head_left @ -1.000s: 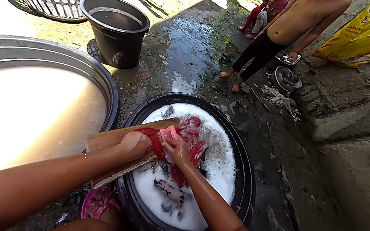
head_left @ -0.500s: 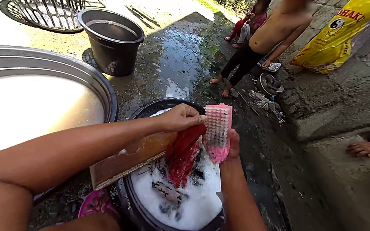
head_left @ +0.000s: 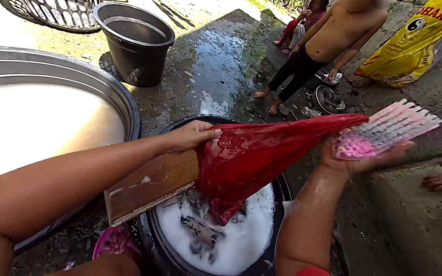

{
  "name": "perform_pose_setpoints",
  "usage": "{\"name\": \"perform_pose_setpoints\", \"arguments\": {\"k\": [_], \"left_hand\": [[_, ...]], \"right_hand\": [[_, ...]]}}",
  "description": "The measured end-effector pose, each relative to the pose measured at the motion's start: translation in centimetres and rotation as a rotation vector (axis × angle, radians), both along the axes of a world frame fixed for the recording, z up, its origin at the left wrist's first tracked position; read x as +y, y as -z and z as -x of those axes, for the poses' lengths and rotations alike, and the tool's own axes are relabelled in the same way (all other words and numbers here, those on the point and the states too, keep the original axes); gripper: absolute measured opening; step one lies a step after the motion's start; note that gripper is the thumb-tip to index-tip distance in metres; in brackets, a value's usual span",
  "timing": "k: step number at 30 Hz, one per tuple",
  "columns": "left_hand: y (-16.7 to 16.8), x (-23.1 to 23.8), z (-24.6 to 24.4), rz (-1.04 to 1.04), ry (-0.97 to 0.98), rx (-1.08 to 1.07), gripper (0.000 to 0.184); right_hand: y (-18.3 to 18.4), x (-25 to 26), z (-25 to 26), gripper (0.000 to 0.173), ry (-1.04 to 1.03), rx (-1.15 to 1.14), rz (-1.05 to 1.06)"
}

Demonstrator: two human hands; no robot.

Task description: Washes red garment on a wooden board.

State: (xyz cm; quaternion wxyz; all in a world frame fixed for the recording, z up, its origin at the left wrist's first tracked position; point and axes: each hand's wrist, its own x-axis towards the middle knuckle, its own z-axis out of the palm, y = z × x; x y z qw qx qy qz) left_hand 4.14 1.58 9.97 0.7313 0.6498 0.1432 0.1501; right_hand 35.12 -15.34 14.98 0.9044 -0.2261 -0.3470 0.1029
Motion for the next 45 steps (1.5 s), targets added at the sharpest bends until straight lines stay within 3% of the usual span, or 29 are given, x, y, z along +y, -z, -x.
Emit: {"name": "perform_pose_setpoints", "arguments": {"k": [2,5,7,8,11,13,15,18,20,22,24,26,28,31,33,36,38,41,42,43,45], "left_hand": [[1.7,1.1,-0.5,-0.075,-0.137,0.098,0.036],[5.9,2.2,-0.8,-0.397,-0.135,0.524,0.045],[8.4,2.3,-0.7,-0.562,0.006,0.792,0.044],[8.9,2.2,-0.6,-0.626,0.058,0.85,0.043],[8.0,1.8,0.1,-0.784,0.09,0.91,0.042],[7.7,1.3,0.9,-0.846,0.088,0.93,0.045],[7.9,0.6,2.0,-0.903,0.098,0.946,0.049],[8.0,-0.9,3.6,-0.949,0.17,0.982,0.057],[8.9,-1.7,4.4,-0.998,0.206,0.968,0.06],[10.0,-2.0,4.6,-1.07,0.216,0.951,0.059],[10.0,-2.3,4.6,-1.089,0.229,0.993,0.055],[8.9,-2.7,4.6,-1.056,0.244,1.075,0.049],[8.7,-2.9,4.9,-1.04,0.238,1.113,0.048],[9.9,-3.0,4.8,-1.067,0.201,1.093,0.044],[9.6,-3.0,4.6,-1.064,0.235,1.096,0.04],[9.5,-2.9,4.7,-1.057,0.225,1.078,0.039],[9.6,-3.1,5.0,-1.075,0.215,1.075,0.04],[10.2,-3.2,5.0,-1.104,0.188,1.088,0.043],[10.5,-3.3,5.0,-1.111,0.187,1.098,0.043],[10.7,-3.3,5.0,-1.122,0.185,1.102,0.043],[10.6,-3.1,4.9,-1.122,0.184,1.111,0.043]], "right_hand": [[5.7,1.8,-1.1,0.038,0.178,-0.045,0.285],[16.3,2.0,-1.9,0.08,0.377,-0.19,0.732],[21.3,0.0,-0.6,0.094,0.505,-0.283,1.074],[23.3,-1.4,0.1,0.09,0.565,-0.365,1.245],[29.2,-4.9,2.0,0.056,0.767,-0.505,1.583],[30.7,-5.8,3.4,0.039,0.723,-0.334,1.626],[30.0,-5.6,4.2,0.042,0.574,-0.24,1.487],[26.6,-2.2,5.0,0.039,0.723,-0.494,1.498],[23.8,0.6,8.2,0.043,0.691,-0.621,1.374],[20.9,2.7,13.8,0.061,0.432,-0.687,1.258],[18.9,3.8,19.1,0.081,0.099,-0.777,1.274],[19.5,4.8,20.2,0.063,0.021,-0.91,1.286],[20.8,6.0,16.5,0.043,0.074,-0.912,1.514],[22.1,7.5,11.1,0.041,0.144,-0.807,1.83],[20.9,7.0,13.7,0.039,0.122,-0.81,1.696],[19.6,4.3,20.6,0.034,-0.015,-0.88,1.232],[20.3,4.3,19.7,0.033,0.002,-0.883,1.301],[22.1,6.9,12.0,0.041,0.1,-0.805,1.809],[22.3,7.3,11.0,0.043,0.104,-0.763,1.886],[22.0,7.1,11.5,0.043,0.104,-0.745,1.867],[20.3,5.7,16.3,0.038,0.081,-0.77,1.578]]}}
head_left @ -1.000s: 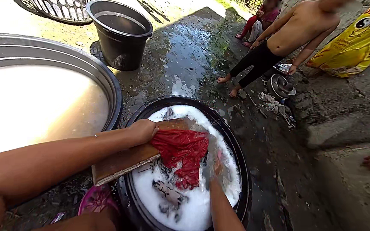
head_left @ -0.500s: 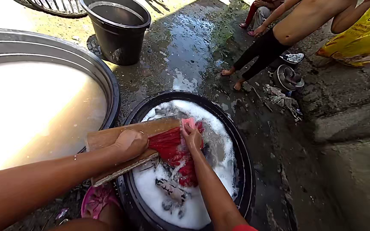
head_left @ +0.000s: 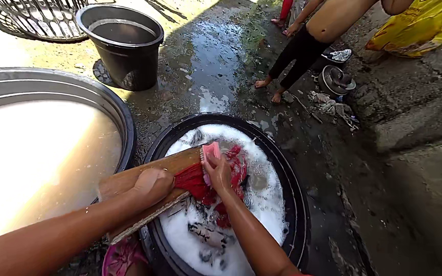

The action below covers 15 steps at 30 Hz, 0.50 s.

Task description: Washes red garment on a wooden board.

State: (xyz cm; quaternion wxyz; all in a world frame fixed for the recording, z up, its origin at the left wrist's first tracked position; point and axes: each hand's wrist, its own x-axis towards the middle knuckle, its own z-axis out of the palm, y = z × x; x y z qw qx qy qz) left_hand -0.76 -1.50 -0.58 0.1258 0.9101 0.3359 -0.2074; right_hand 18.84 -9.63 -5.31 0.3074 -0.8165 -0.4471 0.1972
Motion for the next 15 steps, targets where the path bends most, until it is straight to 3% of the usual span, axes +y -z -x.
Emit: {"name": "perform_pose_setpoints", "arguments": {"k": [2,3,6,8,10,12,14,15], "left_hand": [[-1.2,-0.1,-0.3,0.036,-0.016,0.027,0.045],[-2.5,-0.3,-0.5,0.083,-0.038,0.079,0.048],[-3.8,0.0,-0.9,0.149,-0.065,0.092,0.054],[-4.0,1.2,-1.1,0.241,-0.084,-0.147,0.051],[-4.5,2.3,-2.1,0.477,-0.234,-0.589,0.041],[-5.3,2.2,-4.6,0.88,-0.697,-1.013,0.04],[-4.1,1.5,-6.7,1.16,-1.067,-1.159,0.05],[-3.0,0.6,-7.3,1.226,-1.103,-1.078,0.06]], "right_hand": [[-0.9,-1.7,4.6,0.035,-0.174,0.036,-0.227],[-0.9,-1.8,4.9,0.035,-0.2,0.037,-0.214],[0.2,0.5,-1.6,0.041,-0.034,0.014,0.134],[1.7,1.3,-6.5,0.041,0.086,0.112,0.174],[2.4,0.6,-9.0,0.035,0.243,0.41,-0.126],[0.7,-1.0,-9.1,0.038,0.384,0.861,-0.499],[-1.2,-3.8,-8.9,0.043,0.368,1.241,-0.759],[-1.7,-5.1,-8.7,0.042,0.362,1.377,-0.852]]}}
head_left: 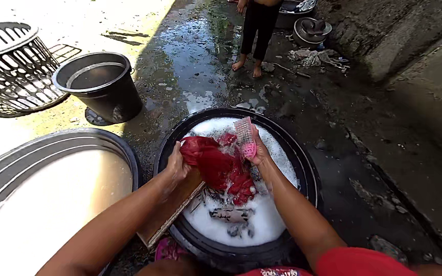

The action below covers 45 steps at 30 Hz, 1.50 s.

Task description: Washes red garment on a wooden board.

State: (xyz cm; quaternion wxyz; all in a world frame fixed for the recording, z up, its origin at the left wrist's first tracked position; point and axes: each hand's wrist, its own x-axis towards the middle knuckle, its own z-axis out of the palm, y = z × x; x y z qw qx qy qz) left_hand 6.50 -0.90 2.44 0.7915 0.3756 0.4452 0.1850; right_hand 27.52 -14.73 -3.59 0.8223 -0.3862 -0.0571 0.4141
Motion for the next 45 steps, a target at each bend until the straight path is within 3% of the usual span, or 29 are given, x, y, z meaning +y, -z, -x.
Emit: {"name": "perform_pose_setpoints", "arguments": {"k": [2,5,8,13,16,20,24,26,28,30,32,34,36,39,40,42,43,45], "left_hand": [[1.2,-2.7,-0.2,0.046,0.285,0.151,0.063],[-2.5,-5.4,-1.2,-0.113,0.611,0.26,0.03],[-8.8,-5.4,-1.9,-0.245,0.589,0.033,0.024],[-15.7,-6.5,-0.1,-0.384,0.499,-0.341,0.037],[-17.4,-6.0,3.4,-0.472,0.497,-0.541,0.028],[-17.5,-4.6,8.0,-0.583,0.442,-0.652,0.024],[-14.2,-4.2,7.3,-0.586,0.11,-0.292,0.018],[-11.0,-3.5,6.0,-0.514,0.007,-0.03,0.018],[-6.7,-2.2,5.5,-0.493,0.034,0.223,0.013],[-2.9,-1.0,6.1,-0.573,0.167,0.425,0.015],[-0.7,-0.3,7.1,-0.744,0.347,0.577,0.021],[-0.1,-0.4,7.8,-0.944,0.479,0.745,0.027],[-0.4,-1.0,8.1,-1.109,0.635,0.891,0.04],[0.5,-1.4,8.7,-1.342,0.786,0.986,0.059],[1.4,-1.4,9.0,-1.436,0.783,0.977,0.063],[2.1,-1.4,8.9,-1.508,0.8,1.014,0.069],[1.4,-1.7,8.4,-1.482,0.845,1.058,0.07],[-2.4,-3.2,6.3,-1.237,1.033,1.19,0.069]], "right_hand": [[-0.5,-2.4,0.6,0.046,-0.003,0.103,-0.097],[-0.5,-5.4,1.1,0.041,-0.093,0.048,-0.124],[-0.2,-7.3,1.6,0.066,-0.207,-0.04,-0.142],[-0.9,-7.6,2.8,0.057,-0.372,-0.349,-0.247],[-3.5,-7.0,2.0,0.052,-0.281,-0.411,-0.351],[-9.1,-4.3,-2.1,0.057,0.027,-0.486,-0.361],[-13.7,2.2,-4.5,0.037,0.226,-0.771,-0.266],[-12.8,4.9,-4.7,0.05,0.192,-1.01,-0.104],[-9.4,6.3,-5.0,0.074,0.112,-1.185,0.123],[-4.6,5.5,-5.7,0.088,0.054,-1.287,0.4],[1.1,2.9,-6.6,0.081,0.109,-1.347,0.702],[7.3,-0.9,-7.2,0.059,0.164,-1.357,0.968],[10.8,-4.5,-6.8,0.046,0.104,-1.261,1.11],[11.2,-5.3,-6.2,0.05,0.063,-0.755,1.126],[10.7,-4.7,-6.2,0.049,0.038,-0.766,1.166],[8.9,-2.7,-5.5,0.046,-0.011,-1.156,1.241],[8.1,-1.1,-4.5,0.043,0.04,-1.298,1.148],[6.8,2.2,-0.2,0.036,0.175,-1.488,0.804]]}}
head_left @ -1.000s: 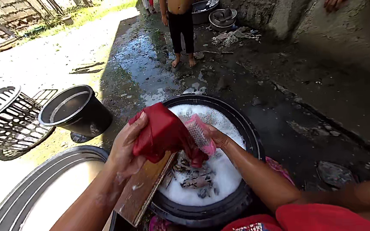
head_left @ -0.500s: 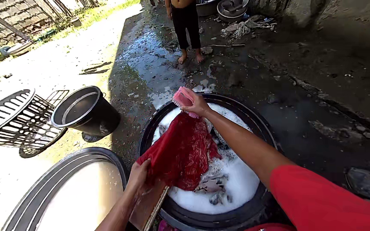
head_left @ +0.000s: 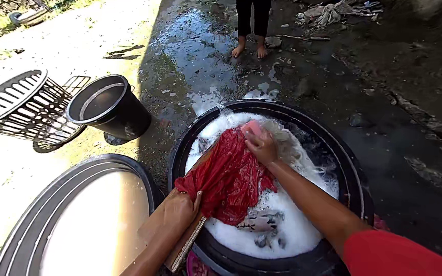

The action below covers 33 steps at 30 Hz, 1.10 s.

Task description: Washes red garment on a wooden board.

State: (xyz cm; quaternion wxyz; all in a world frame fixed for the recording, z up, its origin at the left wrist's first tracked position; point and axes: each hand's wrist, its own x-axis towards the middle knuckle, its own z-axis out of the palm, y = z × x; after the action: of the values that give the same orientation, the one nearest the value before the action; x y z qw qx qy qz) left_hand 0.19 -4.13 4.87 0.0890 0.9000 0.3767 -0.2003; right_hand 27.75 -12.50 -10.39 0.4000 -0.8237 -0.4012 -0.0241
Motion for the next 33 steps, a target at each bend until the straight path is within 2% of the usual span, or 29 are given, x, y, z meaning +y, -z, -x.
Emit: {"name": "perform_pose_setpoints", "arguments": {"k": [1,2,4,5,6,9,11,13,15,17,18,21,23,25,27,28,29,31,33], "left_hand": [[-0.8,-0.4,-0.5,0.029,-0.014,0.047,0.066],[0.2,-0.1,0.0,-0.012,0.016,0.017,0.062],[2.9,1.0,1.3,-0.106,0.052,-0.086,0.053],[2.9,1.2,1.4,-0.094,0.031,-0.055,0.051],[2.6,1.1,1.5,-0.106,0.036,-0.032,0.051],[-0.8,-0.3,-0.3,0.014,-0.023,0.166,0.057],[-1.9,-0.7,-1.2,0.065,-0.05,0.217,0.057],[-0.6,-0.2,-0.5,0.005,-0.021,0.152,0.055],[2.4,0.4,1.1,-0.137,0.061,-0.069,0.049],[3.8,0.8,2.0,-0.197,0.103,-0.163,0.048],[3.5,0.7,1.9,-0.174,0.095,-0.133,0.049],[1.0,0.1,1.0,-0.055,0.042,0.037,0.055],[1.5,0.2,1.5,-0.066,0.068,-0.031,0.057],[2.0,0.6,1.9,-0.062,0.096,-0.076,0.057],[2.3,1.1,1.6,-0.008,0.103,-0.084,0.054],[2.6,1.4,1.6,0.023,0.093,-0.065,0.053],[3.3,1.7,1.8,0.023,0.115,-0.107,0.053],[6.6,2.8,2.7,-0.038,0.158,-0.226,0.056],[6.4,3.3,2.2,0.118,0.05,-0.172,0.064]], "right_hand": [[-1.2,1.2,3.4,0.033,-0.134,-0.017,-0.082],[-2.7,1.6,7.2,0.031,-0.3,0.024,-0.121],[-5.7,1.5,11.9,0.03,-0.62,0.182,0.006],[-6.3,1.9,11.9,0.032,-0.687,0.247,0.123],[-6.0,2.6,10.6,0.035,-0.659,0.279,0.204],[-3.7,5.2,3.0,0.039,-0.342,0.329,0.422],[-1.9,6.4,0.6,0.039,-0.169,0.334,0.435],[-3.1,5.8,3.8,0.04,-0.262,0.362,0.338],[-5.7,3.1,10.0,0.039,-0.55,0.396,0.218],[-6.4,1.6,11.8,0.038,-0.697,0.358,0.209],[-5.8,2.1,10.1,0.038,-0.649,0.334,0.252],[-2.1,5.2,2.6,0.04,-0.312,0.297,0.415],[-1.2,6.2,1.4,0.042,-0.187,0.305,0.462],[-3.3,4.8,5.9,0.041,-0.289,0.345,0.358],[-5.3,2.0,11.6,0.037,-0.5,0.354,0.17],[-5.6,1.3,12.5,0.035,-0.553,0.343,0.12],[-5.1,1.3,11.8,0.033,-0.533,0.319,0.11],[-3.0,3.1,6.9,0.033,-0.349,0.275,0.233],[-0.8,5.0,1.7,0.039,-0.188,0.298,0.369]]}}
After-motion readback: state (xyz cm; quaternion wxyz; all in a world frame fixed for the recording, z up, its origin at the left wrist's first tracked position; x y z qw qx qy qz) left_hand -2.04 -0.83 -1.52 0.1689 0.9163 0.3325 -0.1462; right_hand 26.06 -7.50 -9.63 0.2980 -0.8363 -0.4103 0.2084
